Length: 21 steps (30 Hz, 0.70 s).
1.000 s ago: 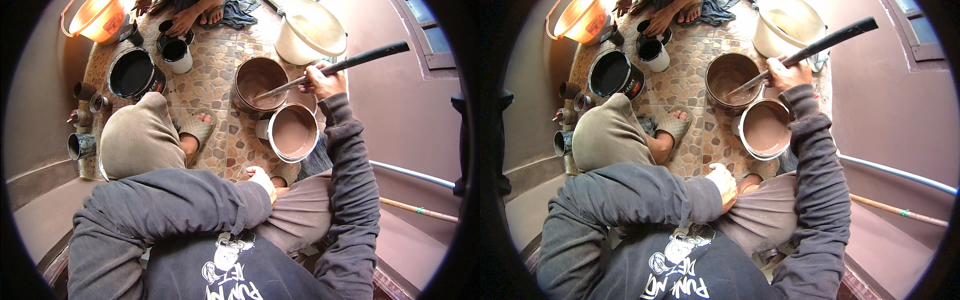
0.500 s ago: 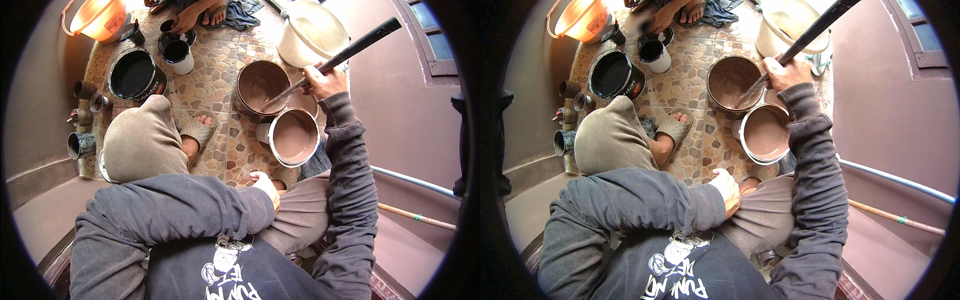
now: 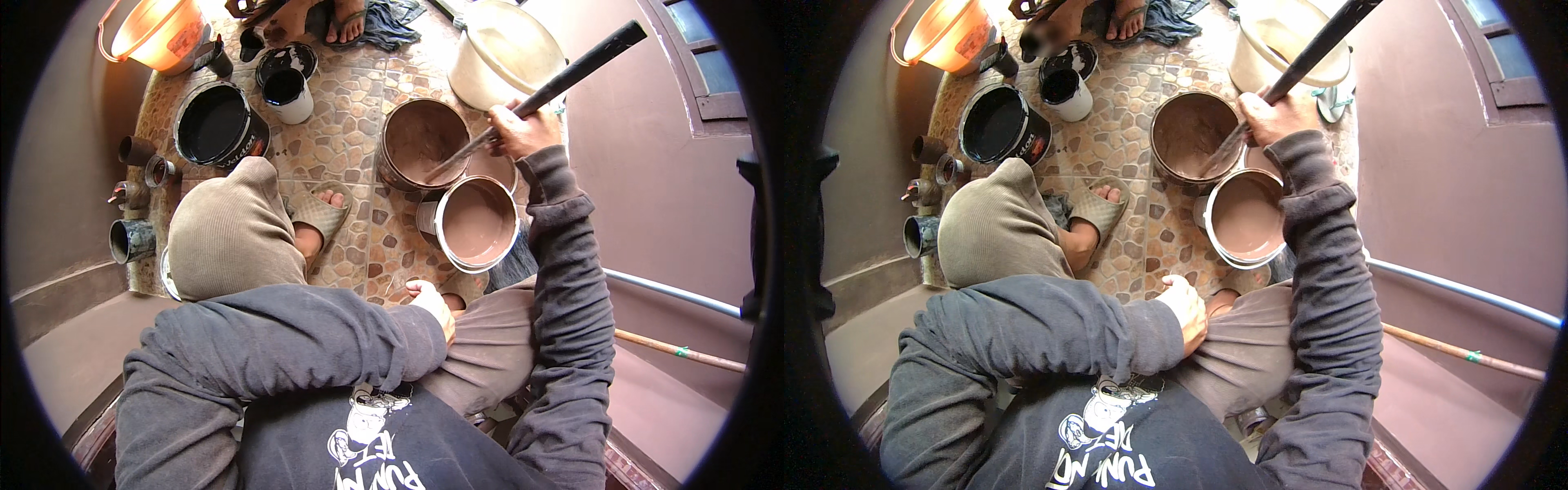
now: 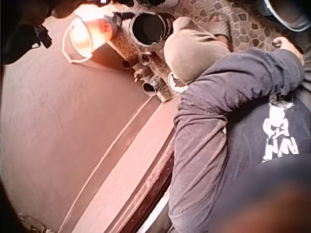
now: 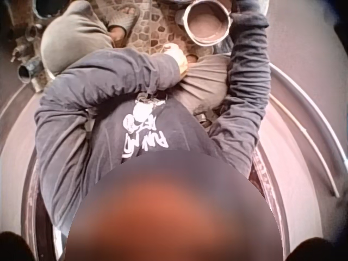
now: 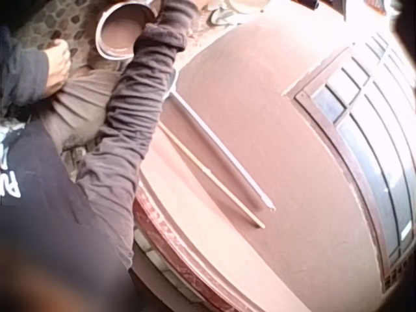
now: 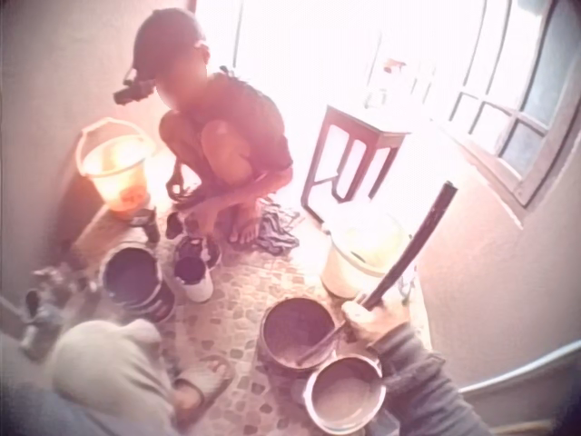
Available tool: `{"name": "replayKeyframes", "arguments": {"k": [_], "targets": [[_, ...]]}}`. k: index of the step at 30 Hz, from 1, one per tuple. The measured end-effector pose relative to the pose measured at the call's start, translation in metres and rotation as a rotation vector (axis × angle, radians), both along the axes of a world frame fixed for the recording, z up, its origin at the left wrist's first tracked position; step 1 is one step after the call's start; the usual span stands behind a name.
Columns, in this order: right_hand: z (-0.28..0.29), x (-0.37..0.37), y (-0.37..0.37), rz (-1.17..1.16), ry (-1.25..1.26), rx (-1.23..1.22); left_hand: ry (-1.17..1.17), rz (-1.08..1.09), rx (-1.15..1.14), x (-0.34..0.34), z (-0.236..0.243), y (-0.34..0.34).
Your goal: The person sits on the floor and pours liquid from a white bucket into a paint can, then stirs the contents with a long stick. They continue stirring the paint in the can while another person works nearby with separate containers.
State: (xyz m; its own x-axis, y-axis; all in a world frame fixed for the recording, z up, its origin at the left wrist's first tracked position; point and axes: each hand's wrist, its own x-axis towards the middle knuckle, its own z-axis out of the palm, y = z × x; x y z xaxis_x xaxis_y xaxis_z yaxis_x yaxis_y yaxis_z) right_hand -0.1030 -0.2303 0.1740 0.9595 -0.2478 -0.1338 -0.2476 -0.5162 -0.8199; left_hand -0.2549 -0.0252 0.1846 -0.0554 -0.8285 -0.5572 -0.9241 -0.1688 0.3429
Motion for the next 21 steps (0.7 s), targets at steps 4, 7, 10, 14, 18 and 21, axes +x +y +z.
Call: {"name": "replayKeyframes", "arguments": {"k": [4,7,10,14,18,21], "targets": [[-0.013,0.005,0.019,-0.049,-0.165,0.389,0.052,-0.002,0.005,0.002,0.002,-0.002],[-0.014,0.009,0.014,-0.128,-0.216,0.317,0.041,0.003,0.011,0.003,0.002,-0.003],[-0.004,0.008,-0.003,-0.113,-0.187,-0.014,0.04,-0.001,0.01,0.003,0.003,-0.003],[0.0,0.002,-0.007,-0.03,-0.022,0.051,0.019,-0.022,0.012,0.002,0.003,-0.003],[-0.012,0.002,0.006,-0.043,-0.08,0.502,0.017,-0.031,0.008,0.001,0.002,-0.006],[-0.013,0.004,0.0,-0.062,-0.246,0.161,0.022,-0.023,-0.013,0.0,0.001,-0.007]]}}
